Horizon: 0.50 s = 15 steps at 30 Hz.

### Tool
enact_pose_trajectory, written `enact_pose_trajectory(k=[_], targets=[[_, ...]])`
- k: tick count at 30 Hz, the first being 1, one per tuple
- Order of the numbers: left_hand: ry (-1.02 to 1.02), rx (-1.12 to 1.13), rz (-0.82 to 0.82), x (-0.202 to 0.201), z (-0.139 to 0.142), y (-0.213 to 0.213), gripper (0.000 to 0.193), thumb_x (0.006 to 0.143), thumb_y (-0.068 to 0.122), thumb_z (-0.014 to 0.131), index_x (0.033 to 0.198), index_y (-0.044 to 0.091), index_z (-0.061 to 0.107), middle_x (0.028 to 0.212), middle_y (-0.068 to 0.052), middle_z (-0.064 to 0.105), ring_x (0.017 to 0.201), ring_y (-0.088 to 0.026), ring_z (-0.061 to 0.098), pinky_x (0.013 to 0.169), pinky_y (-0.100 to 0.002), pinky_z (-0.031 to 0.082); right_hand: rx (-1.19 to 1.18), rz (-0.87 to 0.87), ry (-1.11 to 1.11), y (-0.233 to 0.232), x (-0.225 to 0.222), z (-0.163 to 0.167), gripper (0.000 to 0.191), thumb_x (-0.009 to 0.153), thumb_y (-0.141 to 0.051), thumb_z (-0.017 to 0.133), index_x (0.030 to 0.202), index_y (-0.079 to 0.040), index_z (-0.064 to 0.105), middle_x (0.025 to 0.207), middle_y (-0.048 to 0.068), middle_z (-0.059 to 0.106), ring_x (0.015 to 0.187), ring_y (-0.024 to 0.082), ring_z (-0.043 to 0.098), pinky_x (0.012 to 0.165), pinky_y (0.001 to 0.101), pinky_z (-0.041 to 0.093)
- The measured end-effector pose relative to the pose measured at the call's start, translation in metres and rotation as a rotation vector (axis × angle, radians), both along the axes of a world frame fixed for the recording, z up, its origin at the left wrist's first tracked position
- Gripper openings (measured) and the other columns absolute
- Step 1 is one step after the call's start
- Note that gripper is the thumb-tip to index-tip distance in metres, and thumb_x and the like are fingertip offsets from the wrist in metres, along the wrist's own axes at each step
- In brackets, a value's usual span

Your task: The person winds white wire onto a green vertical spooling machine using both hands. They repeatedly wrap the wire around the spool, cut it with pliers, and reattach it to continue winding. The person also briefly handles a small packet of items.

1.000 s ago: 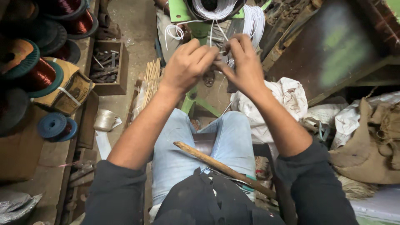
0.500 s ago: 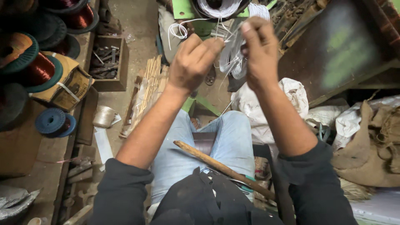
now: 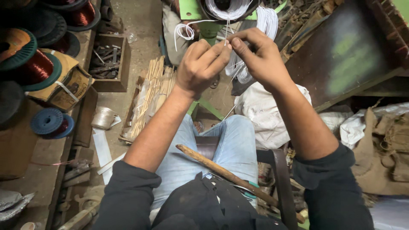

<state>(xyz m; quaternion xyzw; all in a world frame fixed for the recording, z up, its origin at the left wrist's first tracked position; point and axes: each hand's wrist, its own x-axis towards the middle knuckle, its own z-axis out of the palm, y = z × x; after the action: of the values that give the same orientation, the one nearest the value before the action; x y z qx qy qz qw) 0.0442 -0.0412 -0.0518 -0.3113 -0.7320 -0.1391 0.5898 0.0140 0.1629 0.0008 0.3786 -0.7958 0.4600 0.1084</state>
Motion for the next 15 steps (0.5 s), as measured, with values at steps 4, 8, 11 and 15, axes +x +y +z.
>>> enact_pose_trajectory(k=[4, 8, 11, 15], targets=[[0.055, -0.066, 0.039, -0.002, 0.004, -0.004, 0.016, 0.093, 0.008, 0.074, 0.108, 0.006, 0.07, 0.118, -0.005, 0.07, 0.082, -0.017, 0.057, 0.071, -0.032, 0.051, 0.061, -0.083, -0.144, -0.002, 0.001, 0.004, 0.028, 0.114, -0.027, 0.057, 0.128, -0.007, 0.069, 0.09, -0.003, 0.064, 0.076, 0.004, 0.057, 0.067, 0.0202, 0.048], [0.06, -0.043, 0.02, -0.001, 0.004, -0.006, 0.017, 0.091, 0.008, 0.073, 0.108, 0.007, 0.072, 0.12, -0.005, 0.07, 0.08, -0.017, 0.055, 0.072, -0.031, 0.051, -0.266, -0.04, -0.418, -0.009, 0.004, 0.011, 0.022, 0.104, -0.019, 0.07, 0.122, -0.006, 0.071, 0.093, -0.003, 0.066, 0.076, 0.006, 0.055, 0.065, 0.0241, 0.045], [0.018, 0.02, -0.045, -0.001, 0.0, -0.005, 0.021, 0.09, 0.008, 0.072, 0.111, 0.005, 0.072, 0.12, -0.005, 0.071, 0.08, -0.019, 0.056, 0.073, -0.032, 0.051, -0.061, -0.109, 0.017, -0.006, 0.005, 0.013, 0.012, 0.102, -0.01, 0.076, 0.112, -0.003, 0.073, 0.1, 0.003, 0.07, 0.084, 0.013, 0.059, 0.074, 0.0282, 0.047], [-0.06, 0.177, -0.146, -0.012, -0.011, 0.003, 0.019, 0.1, 0.009, 0.069, 0.118, 0.005, 0.067, 0.116, -0.004, 0.071, 0.083, -0.023, 0.059, 0.075, -0.035, 0.054, 0.155, -0.166, 0.6, 0.014, -0.01, 0.008, 0.014, 0.099, -0.001, 0.081, 0.099, 0.001, 0.067, 0.108, 0.012, 0.065, 0.098, 0.029, 0.063, 0.084, 0.0361, 0.05]])
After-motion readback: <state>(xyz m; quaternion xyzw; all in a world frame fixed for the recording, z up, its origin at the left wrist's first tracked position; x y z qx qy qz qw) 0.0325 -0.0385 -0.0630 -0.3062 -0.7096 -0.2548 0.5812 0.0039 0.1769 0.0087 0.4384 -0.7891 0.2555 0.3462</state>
